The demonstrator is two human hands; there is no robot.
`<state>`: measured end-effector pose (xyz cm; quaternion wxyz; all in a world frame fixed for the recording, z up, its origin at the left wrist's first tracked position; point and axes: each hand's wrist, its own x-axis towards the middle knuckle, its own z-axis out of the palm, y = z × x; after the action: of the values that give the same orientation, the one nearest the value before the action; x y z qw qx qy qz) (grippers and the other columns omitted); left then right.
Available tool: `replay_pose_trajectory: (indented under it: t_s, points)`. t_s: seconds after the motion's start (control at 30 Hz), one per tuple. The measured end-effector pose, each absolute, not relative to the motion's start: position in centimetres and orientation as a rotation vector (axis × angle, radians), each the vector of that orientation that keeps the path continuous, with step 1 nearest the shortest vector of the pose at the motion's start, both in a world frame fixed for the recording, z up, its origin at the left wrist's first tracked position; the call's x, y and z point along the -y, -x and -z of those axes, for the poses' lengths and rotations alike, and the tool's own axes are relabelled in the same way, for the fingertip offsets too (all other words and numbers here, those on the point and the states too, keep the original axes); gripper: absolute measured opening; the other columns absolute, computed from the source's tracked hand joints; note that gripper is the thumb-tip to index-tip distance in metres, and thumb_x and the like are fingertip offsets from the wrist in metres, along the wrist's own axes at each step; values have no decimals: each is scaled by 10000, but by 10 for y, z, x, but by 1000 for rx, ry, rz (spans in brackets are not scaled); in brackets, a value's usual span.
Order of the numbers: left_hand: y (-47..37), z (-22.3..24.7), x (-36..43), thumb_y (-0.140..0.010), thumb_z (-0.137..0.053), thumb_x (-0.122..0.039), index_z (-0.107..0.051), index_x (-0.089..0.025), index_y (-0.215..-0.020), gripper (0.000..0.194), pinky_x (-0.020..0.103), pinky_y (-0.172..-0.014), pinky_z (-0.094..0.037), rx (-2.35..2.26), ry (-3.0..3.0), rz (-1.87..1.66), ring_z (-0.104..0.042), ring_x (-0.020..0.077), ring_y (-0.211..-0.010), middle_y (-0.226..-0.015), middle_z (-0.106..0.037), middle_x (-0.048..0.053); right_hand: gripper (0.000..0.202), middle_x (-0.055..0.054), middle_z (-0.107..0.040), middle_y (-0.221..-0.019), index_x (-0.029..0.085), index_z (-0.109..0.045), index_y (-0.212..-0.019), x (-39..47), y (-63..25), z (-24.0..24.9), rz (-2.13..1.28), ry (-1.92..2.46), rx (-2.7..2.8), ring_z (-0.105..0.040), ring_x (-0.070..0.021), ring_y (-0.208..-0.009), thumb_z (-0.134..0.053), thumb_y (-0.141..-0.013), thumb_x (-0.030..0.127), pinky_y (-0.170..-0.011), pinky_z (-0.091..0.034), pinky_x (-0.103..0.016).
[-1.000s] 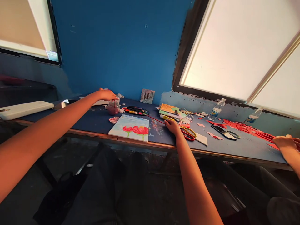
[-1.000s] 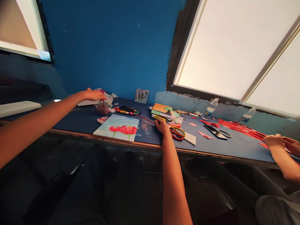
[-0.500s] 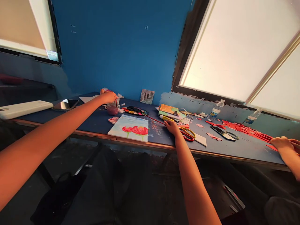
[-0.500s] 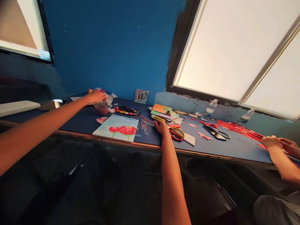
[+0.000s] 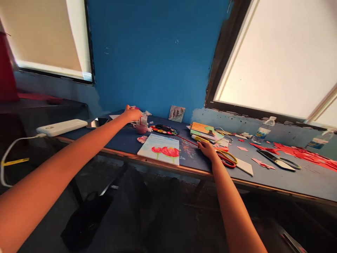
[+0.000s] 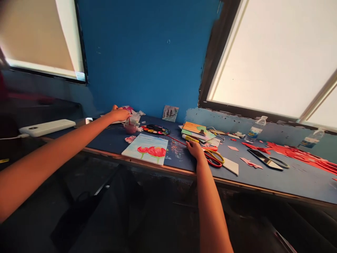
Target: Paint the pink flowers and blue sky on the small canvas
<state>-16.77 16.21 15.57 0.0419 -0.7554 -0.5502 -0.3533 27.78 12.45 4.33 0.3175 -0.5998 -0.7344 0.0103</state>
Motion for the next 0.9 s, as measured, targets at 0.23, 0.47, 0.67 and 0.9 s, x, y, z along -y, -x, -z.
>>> replay_pose_trajectory:
  t_s: [0.23,0.47,0.67,0.9]
  points:
    - [181,-147,-56,-956,-440,-550,-593,-150,-1151,471,507,-1053,-327,2002,2121,904,-481,362,-1239,-1284,-595,190,423,-64,-650,-609,218,-560,-592,-133,-285,-41,-9,1517,1951,-600,-200,-598,-405,-831,529,-610,-456,-329]
    - [166,53,137,-976,-446,-542,-575,-230,-888,349,275,-731,-432,2287,2482,1301,-585,163,-763,-819,-640,2,458,-80,-701,-656,235,-620,-636,-145,-295,-40,-32,1531,2056,-677,-246,-643,-422,-742,635,-650,-528,-367]
    - [200,150,136,-951,-520,-429,-652,-199,-941,265,357,-921,-450,2538,2279,902,-621,232,-1000,-1035,-686,69,470,-89,-702,-641,252,-609,-591,-144,-295,-42,-49,1498,2131,-702,-269,-638,-431,-729,665,-641,-567,-392]
    - [160,226,104,-922,-545,-596,-651,-318,-1264,453,583,-1152,-291,2451,2452,820,-448,361,-1359,-1446,-567,87,406,-155,-720,-682,304,-597,-518,-149,-295,-43,-182,1530,2007,-692,-337,-649,-558,-594,701,-653,-567,-477]
